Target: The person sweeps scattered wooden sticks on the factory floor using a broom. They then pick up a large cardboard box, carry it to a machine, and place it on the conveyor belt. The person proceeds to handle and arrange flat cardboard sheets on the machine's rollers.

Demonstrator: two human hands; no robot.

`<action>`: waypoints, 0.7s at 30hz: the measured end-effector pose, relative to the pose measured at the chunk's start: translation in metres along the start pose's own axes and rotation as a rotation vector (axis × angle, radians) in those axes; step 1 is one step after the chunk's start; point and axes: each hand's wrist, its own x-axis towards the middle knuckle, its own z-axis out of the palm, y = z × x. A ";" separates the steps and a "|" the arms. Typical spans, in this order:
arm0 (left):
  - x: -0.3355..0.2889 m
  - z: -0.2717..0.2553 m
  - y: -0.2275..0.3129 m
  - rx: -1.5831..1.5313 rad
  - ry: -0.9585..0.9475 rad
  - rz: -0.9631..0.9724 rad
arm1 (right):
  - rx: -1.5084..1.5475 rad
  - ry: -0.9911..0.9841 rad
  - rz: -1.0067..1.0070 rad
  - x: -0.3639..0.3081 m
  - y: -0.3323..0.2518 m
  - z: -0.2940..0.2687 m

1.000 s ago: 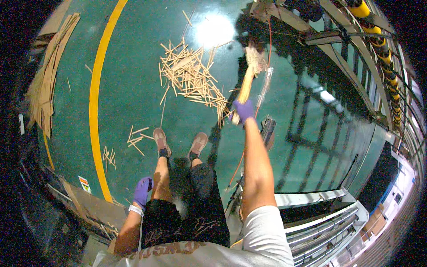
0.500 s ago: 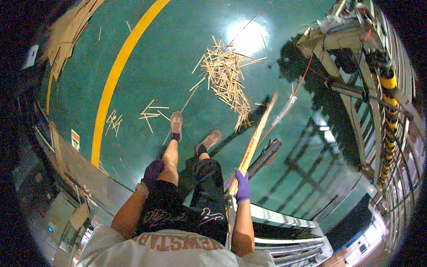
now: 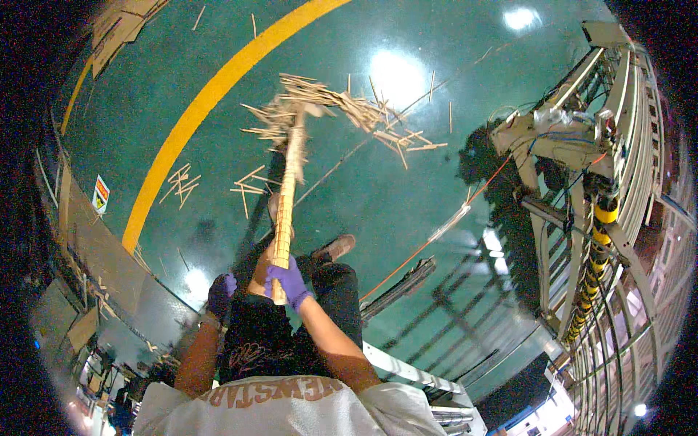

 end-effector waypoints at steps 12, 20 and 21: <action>0.012 -0.031 0.053 0.602 0.110 0.305 | -0.310 0.367 -0.470 -0.041 -0.265 -0.157; -0.038 0.038 0.022 1.123 0.039 0.376 | -0.269 0.263 -0.215 0.141 -0.400 -0.166; -0.043 0.061 0.031 1.049 0.067 0.338 | -0.350 0.271 -0.248 0.161 -0.363 -0.132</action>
